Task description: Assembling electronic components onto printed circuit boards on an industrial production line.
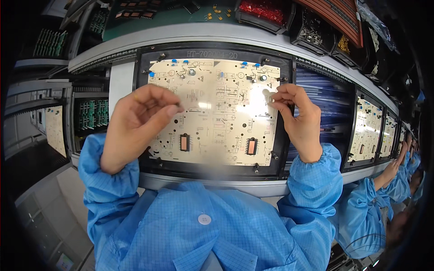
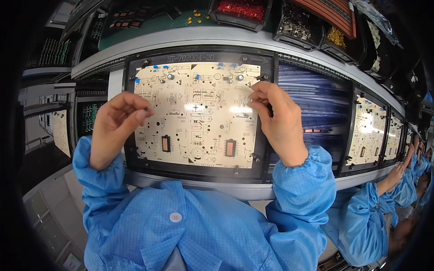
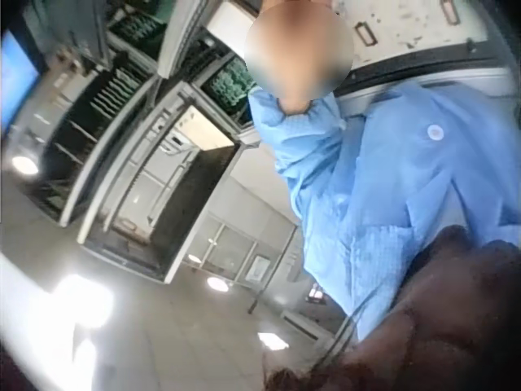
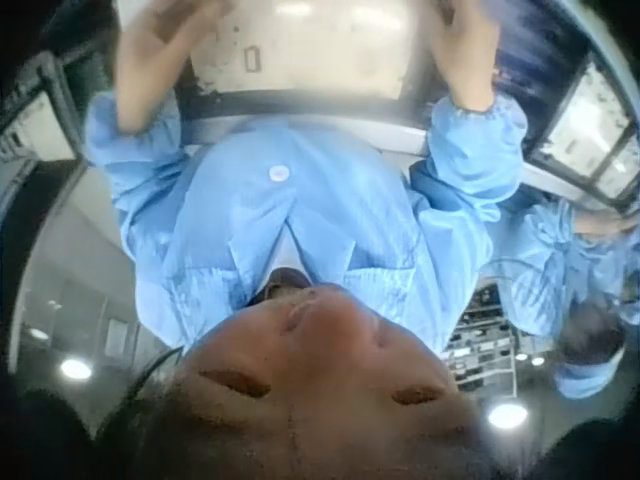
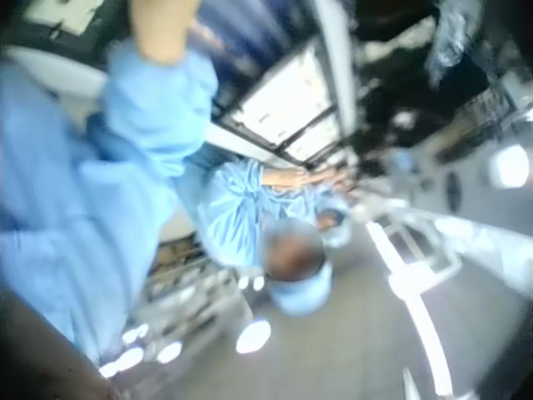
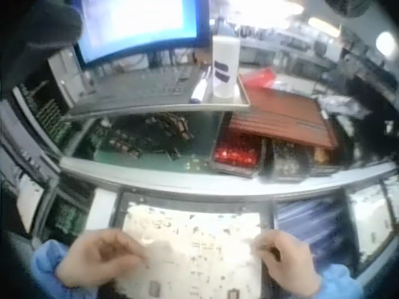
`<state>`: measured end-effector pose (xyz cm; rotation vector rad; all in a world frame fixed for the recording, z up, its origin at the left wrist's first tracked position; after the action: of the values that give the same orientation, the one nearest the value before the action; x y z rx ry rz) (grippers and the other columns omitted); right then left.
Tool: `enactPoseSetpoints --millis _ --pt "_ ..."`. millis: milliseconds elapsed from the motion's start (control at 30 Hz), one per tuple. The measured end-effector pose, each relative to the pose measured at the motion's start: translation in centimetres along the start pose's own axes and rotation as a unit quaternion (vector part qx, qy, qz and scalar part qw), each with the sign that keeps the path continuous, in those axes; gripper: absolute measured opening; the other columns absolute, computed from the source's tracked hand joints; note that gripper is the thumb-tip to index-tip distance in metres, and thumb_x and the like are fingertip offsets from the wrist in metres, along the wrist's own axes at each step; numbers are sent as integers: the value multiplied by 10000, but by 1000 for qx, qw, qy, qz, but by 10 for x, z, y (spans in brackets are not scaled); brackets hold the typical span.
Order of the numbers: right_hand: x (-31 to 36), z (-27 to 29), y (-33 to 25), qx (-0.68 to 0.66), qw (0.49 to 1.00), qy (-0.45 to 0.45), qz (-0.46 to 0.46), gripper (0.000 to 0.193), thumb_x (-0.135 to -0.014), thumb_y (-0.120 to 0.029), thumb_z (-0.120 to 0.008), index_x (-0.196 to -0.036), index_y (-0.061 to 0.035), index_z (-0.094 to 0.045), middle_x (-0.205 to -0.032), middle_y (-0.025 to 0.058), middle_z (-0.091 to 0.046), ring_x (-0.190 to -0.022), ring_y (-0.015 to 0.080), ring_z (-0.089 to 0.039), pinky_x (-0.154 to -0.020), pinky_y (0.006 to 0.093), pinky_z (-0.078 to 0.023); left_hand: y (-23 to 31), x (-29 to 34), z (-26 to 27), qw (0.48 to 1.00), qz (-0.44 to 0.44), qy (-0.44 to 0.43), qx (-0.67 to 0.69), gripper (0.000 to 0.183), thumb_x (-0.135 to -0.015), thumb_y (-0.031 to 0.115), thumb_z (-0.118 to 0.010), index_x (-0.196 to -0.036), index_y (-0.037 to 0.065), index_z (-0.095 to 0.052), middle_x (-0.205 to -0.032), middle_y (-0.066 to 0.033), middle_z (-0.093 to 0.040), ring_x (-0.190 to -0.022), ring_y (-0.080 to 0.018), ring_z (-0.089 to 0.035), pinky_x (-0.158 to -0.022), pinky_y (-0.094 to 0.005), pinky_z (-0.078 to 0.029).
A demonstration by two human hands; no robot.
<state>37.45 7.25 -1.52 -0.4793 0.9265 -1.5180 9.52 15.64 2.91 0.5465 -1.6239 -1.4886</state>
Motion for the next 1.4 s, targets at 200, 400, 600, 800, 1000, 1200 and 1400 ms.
enactPoseSetpoints --millis 200,400,600,800,1000,1200,1400 --pt "-2 -5 -5 73 997 10 37 271 -768 130 -670 -1002 24 -584 -890 117 -703 -819 191 -707 -711 266 -553 -19 23 20 999 21 41 27 142 -942 61 -594 -1059 -18 -594 -970 -93 -683 -868 -99 -627 -744 -217 -495" --pt "-4 -8 -12 107 993 0 41 228 -750 98 -660 -944 3 -590 -821 110 -649 -744 268 -641 -630 347 -520 -34 32 23 993 65 25 93 140 -942 50 -596 -1062 -22 -601 -931 -110 -695 -793 -112 -639 -713 -231 -510" --pt "-10 -10 -26 199 976 -25 87 199 -743 112 -665 -898 1 -606 -785 116 -630 -682 263 -638 -594 320 -521 -37 31 22 992 71 29 99 157 -931 31 -605 -1074 -33 -613 -915 -112 -698 -781 -110 -634 -722 -239 -518" --pt "-11 -10 -28 221 968 -49 105 195 -740 113 -665 -892 8 -601 -771 117 -630 -687 266 -642 -596 324 -524 -38 31 23 991 79 33 99 152 -924 17 -609 -1066 -36 -620 -909 -114 -698 -770 -108 -629 -720 -239 -518" --pt "-12 -6 -28 170 982 -49 60 190 -746 132 -654 -896 16 -638 -828 133 -673 -750 242 -680 -650 285 -545 -36 29 24 993 75 33 88 145 -925 14 -607 -1061 -36 -621 -920 -114 -692 -812 -116 -647 -723 -237 -519" --pt "5 7 -27 166 985 -34 35 201 -724 95 -697 -904 11 -665 -862 126 -659 -778 257 -651 -690 293 -516 -40 30 31 995 51 59 63 125 -928 -1 -595 -1049 -34 -603 -951 -98 -677 -872 -116 -654 -732 -238 -512" --pt "14 -7 -28 184 979 -53 69 175 -701 80 -695 -844 15 -618 -882 116 -590 -813 303 -567 -715 359 -474 -36 -1 24 994 -23 70 -87 132 -906 14 -620 -1035 -12 -612 -927 -65 -655 -807 -107 -620 -733 -224 -494"
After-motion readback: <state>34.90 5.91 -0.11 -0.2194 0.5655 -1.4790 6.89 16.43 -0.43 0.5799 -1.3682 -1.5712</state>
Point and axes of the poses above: each hand's wrist, its own x-axis away from the middle knuckle, its own z-axis out of the back of the hand, y = z × x, the point moved 4 cm from there along -x, towards the middle knuckle
